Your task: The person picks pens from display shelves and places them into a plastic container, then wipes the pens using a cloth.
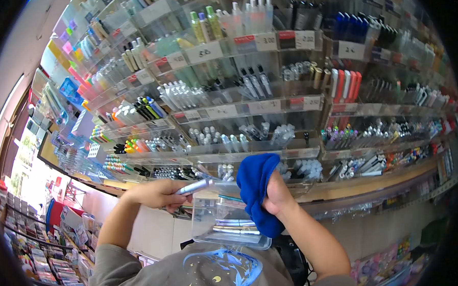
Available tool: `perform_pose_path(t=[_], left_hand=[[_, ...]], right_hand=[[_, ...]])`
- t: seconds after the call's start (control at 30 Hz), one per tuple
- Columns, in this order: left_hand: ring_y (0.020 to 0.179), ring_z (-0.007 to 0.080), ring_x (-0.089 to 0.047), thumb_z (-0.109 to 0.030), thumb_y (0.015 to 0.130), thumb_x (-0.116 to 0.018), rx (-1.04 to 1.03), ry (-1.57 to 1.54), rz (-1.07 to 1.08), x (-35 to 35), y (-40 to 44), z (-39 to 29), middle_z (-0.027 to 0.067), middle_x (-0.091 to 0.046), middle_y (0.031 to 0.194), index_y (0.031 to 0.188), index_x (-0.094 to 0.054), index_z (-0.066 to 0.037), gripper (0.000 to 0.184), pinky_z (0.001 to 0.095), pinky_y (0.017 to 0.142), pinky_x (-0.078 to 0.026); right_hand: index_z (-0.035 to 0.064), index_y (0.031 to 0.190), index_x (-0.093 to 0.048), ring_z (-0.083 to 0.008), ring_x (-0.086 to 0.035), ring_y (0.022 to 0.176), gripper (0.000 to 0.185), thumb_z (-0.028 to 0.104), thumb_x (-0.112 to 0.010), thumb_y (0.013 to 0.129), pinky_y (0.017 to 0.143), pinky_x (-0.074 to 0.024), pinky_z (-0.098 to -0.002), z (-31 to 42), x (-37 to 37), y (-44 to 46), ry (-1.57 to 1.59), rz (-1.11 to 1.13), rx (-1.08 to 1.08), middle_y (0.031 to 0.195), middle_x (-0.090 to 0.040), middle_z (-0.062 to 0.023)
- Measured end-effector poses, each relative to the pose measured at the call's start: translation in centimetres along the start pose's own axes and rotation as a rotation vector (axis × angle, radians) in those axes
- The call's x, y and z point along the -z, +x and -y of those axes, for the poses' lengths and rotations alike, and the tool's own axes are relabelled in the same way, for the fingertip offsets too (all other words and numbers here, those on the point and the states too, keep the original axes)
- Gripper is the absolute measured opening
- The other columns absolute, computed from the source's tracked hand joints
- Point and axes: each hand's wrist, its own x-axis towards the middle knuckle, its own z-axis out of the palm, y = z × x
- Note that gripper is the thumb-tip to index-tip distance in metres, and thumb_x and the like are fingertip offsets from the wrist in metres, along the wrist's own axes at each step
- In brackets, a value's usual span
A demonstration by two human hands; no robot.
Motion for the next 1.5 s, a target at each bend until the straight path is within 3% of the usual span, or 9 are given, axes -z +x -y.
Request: perform_pose_path(t=[0.07,0.1,0.23,0.63,0.8,0.97,1.07,1.2,1.5], left_hand=[[0.058,0.0096,-0.049,-0.019,0.09,-0.044,-0.13,-0.52,-0.033,-2.2,1.3,1.8,0.0014,-0.048,0.064,0.099,-0.048,-0.004,0.018,0.025,0.056,-0.041],[0.058,0.0105,-0.048,-0.018,0.091,-0.043,-0.179,-0.635,-0.016,-3.4,2.2,2.0,0.0007,-0.048,0.065,0.099,-0.048,-0.003,0.018,0.0243,0.056,-0.041],[0.059,0.0101,-0.047,-0.02,0.092,-0.042,-0.38,-0.931,-0.01,-7.1,6.9,2.8,0.0002,-0.046,0.066,0.09,-0.046,-0.005,0.015,0.0225,0.055,-0.039],[0.056,0.01,-0.032,-0.022,0.091,-0.045,-0.503,-1.244,-0.025,-9.2,8.9,1.6,-0.0015,-0.036,0.065,0.09,-0.043,-0.009,0.013,0.0222,0.052,-0.029],[0.056,0.0102,-0.033,-0.024,0.088,-0.049,-0.56,-1.312,-0.027,-8.7,8.8,2.9,-0.0008,-0.038,0.066,0.091,-0.045,-0.008,0.016,0.0221,0.052,-0.028],[0.058,0.0109,-0.036,-0.021,0.088,-0.049,-0.562,-1.384,-0.06,-9.0,8.8,3.1,-0.0003,-0.04,0.067,0.091,-0.045,-0.008,0.014,0.0231,0.054,-0.031],[0.059,0.0116,-0.038,-0.02,0.088,-0.05,-0.543,-1.339,-0.085,-9.3,8.6,2.9,0.0001,-0.041,0.068,0.091,-0.046,-0.008,0.012,0.0231,0.055,-0.032],[0.061,0.0119,-0.041,-0.02,0.09,-0.046,-0.544,-1.161,-0.044,-9.5,9.0,3.1,0.0007,-0.042,0.069,0.093,-0.045,-0.008,0.012,0.0227,0.056,-0.033],[0.06,0.0123,-0.044,-0.021,0.091,-0.045,-0.532,-0.992,-0.135,-10.5,10.0,3.4,0.0003,-0.042,0.067,0.09,-0.042,-0.01,0.011,0.0241,0.057,-0.036]], right_hand=[[0.0083,0.104,-0.053,-0.0169,-0.055,0.078,0.052,0.052,-0.056,0.077,0.065,-0.0472,-0.0312,-0.6,-1.2,0.3,-0.242,-0.013,0.055,0.09,-0.057,-0.0044],[0.0071,0.106,-0.052,-0.0129,-0.054,0.077,0.039,0.035,-0.062,0.08,0.063,-0.0458,-0.0276,-1.4,-1.3,0.5,-0.197,0.024,0.117,0.089,-0.056,-0.0019],[0.0014,0.122,-0.032,-0.0137,-0.046,0.101,0.058,0.01,-0.065,0.076,0.09,-0.0351,-0.0287,-2.3,-3.2,0.5,-0.81,0.123,0.302,0.108,-0.048,-0.0055],[0.0008,0.117,-0.021,-0.0101,-0.046,0.085,0.045,0.003,-0.052,0.083,0.075,-0.0389,-0.0227,-2.3,-3.4,0.2,-0.684,-0.028,0.416,0.096,-0.046,-0.0088],[-0.0025,0.092,-0.056,-0.0086,-0.049,0.08,0.022,0.005,-0.042,0.076,0.075,-0.0346,-0.0185,-1.4,-3.3,-0.4,-0.402,-0.06,0.276,0.087,-0.056,-0.003],[-0.0028,0.082,-0.059,-0.0115,-0.053,0.074,0.016,-0.005,-0.044,0.076,0.072,-0.0405,-0.0222,-1.3,-3.1,-0.4,-0.797,0.054,0.291,0.078,-0.058,-0.0047],[-0.0005,0.081,-0.059,-0.0094,-0.054,0.07,0.015,-0.011,-0.049,0.076,0.065,-0.0424,-0.0203,-2.1,-3.4,-0.3,-1.04,-0.152,0.481,0.077,-0.058,-0.0025],[0.0011,0.093,-0.048,-0.0069,-0.055,0.076,0.022,-0.01,-0.055,0.075,0.068,-0.0455,-0.0204,-2.6,-3.0,0.4,-0.583,-0.224,0.521,0.082,-0.056,-0.0024],[-0.0002,0.095,-0.046,-0.0108,-0.052,0.077,0.018,0.004,-0.054,0.08,0.068,-0.043,-0.0268,-2.8,-3.6,0.1,-1.015,-0.122,0.325,0.082,-0.056,-0.0072]])
